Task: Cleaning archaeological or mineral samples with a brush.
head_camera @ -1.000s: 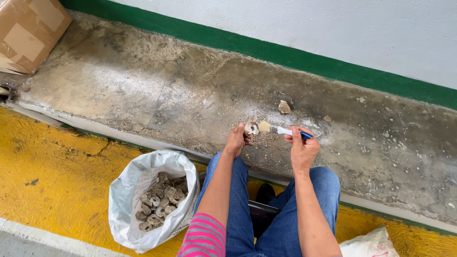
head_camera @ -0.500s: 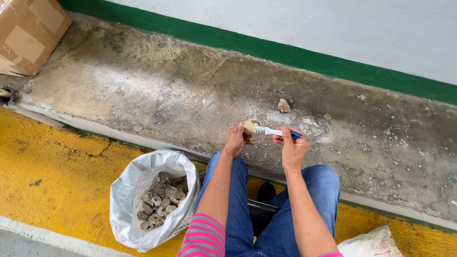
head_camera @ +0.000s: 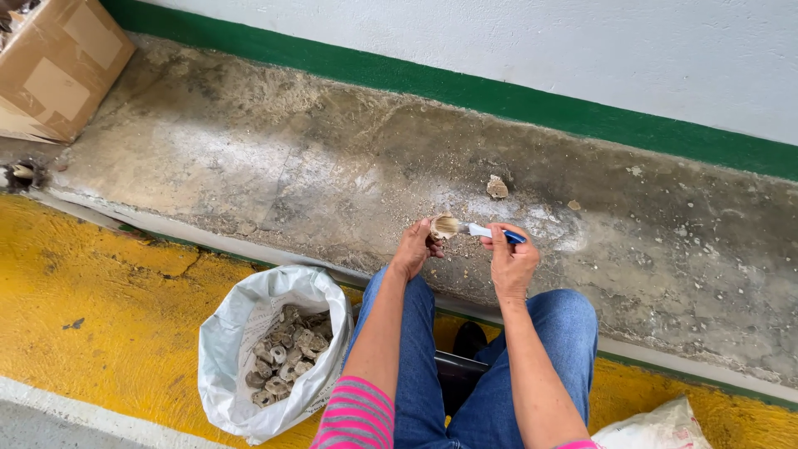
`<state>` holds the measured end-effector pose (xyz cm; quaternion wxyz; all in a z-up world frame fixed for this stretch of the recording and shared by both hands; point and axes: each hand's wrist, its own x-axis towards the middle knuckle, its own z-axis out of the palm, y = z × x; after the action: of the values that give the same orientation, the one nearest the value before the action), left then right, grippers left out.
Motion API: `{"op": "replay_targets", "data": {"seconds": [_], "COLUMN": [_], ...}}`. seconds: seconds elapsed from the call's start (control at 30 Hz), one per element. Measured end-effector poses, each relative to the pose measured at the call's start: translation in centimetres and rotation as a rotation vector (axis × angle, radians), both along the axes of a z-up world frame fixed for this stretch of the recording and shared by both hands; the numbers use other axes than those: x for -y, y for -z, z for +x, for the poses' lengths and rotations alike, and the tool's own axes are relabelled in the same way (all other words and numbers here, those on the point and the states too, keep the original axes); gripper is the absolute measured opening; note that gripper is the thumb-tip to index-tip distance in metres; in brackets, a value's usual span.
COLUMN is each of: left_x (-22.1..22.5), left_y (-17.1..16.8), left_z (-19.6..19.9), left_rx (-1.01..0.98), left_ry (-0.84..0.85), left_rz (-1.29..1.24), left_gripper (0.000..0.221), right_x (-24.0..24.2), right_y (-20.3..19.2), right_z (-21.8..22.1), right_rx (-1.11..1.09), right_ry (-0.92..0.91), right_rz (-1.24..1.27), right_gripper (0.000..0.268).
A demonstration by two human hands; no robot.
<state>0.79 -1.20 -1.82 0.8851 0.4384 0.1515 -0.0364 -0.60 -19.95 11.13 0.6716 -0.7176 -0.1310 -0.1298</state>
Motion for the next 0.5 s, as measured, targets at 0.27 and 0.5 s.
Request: {"op": "replay_targets", "data": {"seconds": [0.27,0.5], "left_x": [-0.5,-0.9], "left_y": [1.2,2.0], "left_z": [0.3,0.9], "left_rx": [-0.017,-0.062], "left_ry": [-0.148,-0.116], "left_rz": [-0.242,-0.281], "left_gripper": [0.045,0.045], "right_x": [0.8,0.8], "right_y": [-0.7,-1.3], "right_z": [-0.1,0.0], "right_rx": [-0.003,0.053], "right_ry": [0.0,0.095], "right_rz": [0.075,0.032], "right_gripper": [0.022,0.02]}}
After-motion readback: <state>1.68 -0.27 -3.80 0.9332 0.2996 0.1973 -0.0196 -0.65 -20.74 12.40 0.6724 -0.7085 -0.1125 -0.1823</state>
